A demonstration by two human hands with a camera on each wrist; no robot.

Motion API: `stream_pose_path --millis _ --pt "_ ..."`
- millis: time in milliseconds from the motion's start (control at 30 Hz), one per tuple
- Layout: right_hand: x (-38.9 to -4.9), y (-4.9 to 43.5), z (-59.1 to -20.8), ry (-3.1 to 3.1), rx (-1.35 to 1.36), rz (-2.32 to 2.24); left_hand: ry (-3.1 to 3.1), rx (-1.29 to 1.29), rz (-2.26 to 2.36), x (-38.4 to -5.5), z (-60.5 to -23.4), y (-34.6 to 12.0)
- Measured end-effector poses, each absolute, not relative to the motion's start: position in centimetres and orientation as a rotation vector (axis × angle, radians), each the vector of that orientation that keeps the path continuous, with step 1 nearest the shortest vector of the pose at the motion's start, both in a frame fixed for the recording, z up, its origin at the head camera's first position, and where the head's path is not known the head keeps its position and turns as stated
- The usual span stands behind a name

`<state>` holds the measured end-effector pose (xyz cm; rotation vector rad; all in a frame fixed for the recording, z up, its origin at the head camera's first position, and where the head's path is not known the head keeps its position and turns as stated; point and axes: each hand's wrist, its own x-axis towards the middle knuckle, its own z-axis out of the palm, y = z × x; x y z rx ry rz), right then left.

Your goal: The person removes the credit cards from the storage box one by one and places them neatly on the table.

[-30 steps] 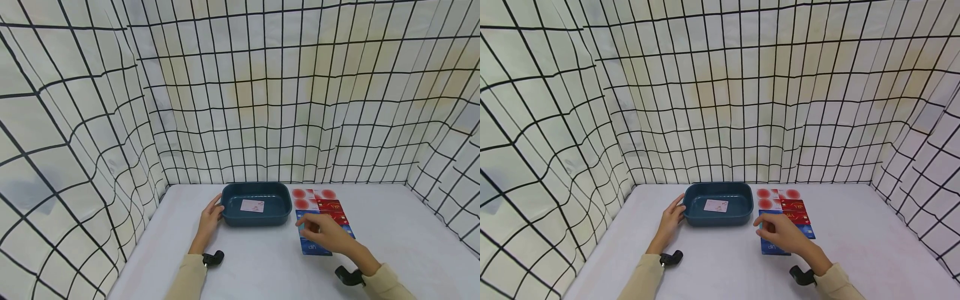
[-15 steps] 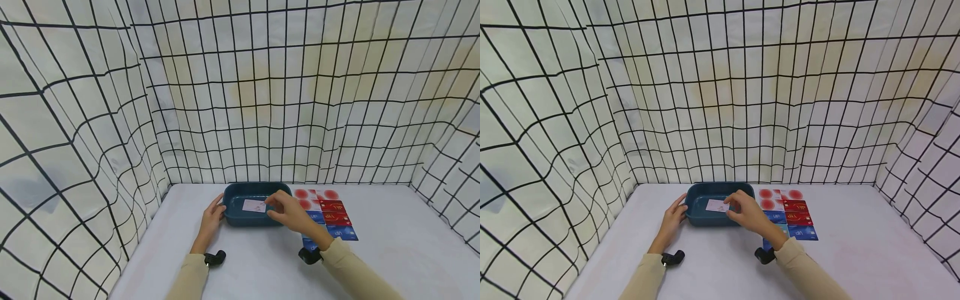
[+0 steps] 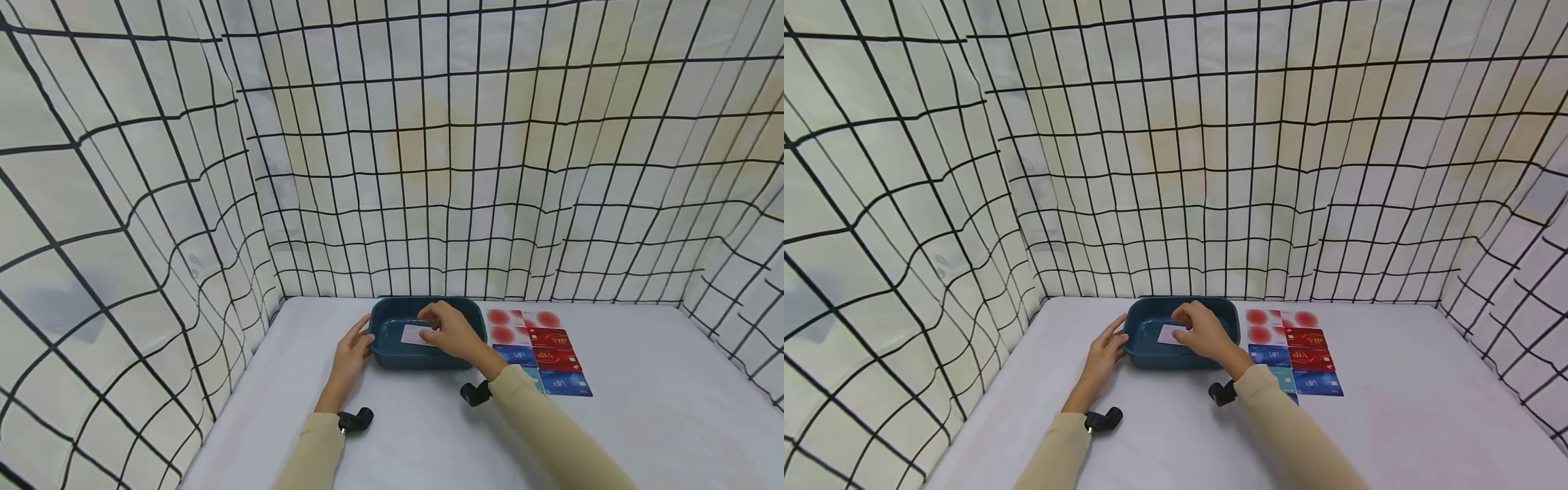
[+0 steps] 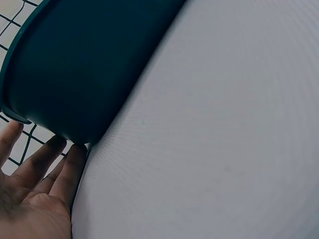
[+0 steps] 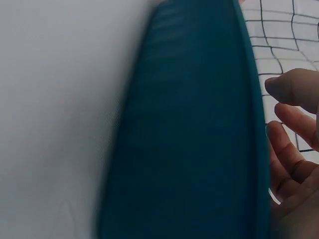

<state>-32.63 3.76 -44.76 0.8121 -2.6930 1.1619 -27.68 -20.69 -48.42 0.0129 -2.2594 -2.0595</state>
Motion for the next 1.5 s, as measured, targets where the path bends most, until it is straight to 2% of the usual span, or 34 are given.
stream_pose_path --millis 233,667,1067,1500 --pt "-34.1 3.4 -45.4 -2.775 0.731 1.167 -2.281 0.018 -2.022 -26.9 -47.3 -20.2" --pt "-36.3 3.5 -46.8 -2.943 0.642 1.125 -2.264 0.04 -1.987 -29.2 -51.0 -20.9" --pt "-37.0 3.6 -47.9 -3.075 0.586 0.882 -2.297 0.034 -2.005 -27.2 -47.8 -20.4" --pt "-36.8 3.4 -47.5 -3.117 0.538 0.906 -2.296 0.014 -1.996 -27.1 -47.8 -20.4"
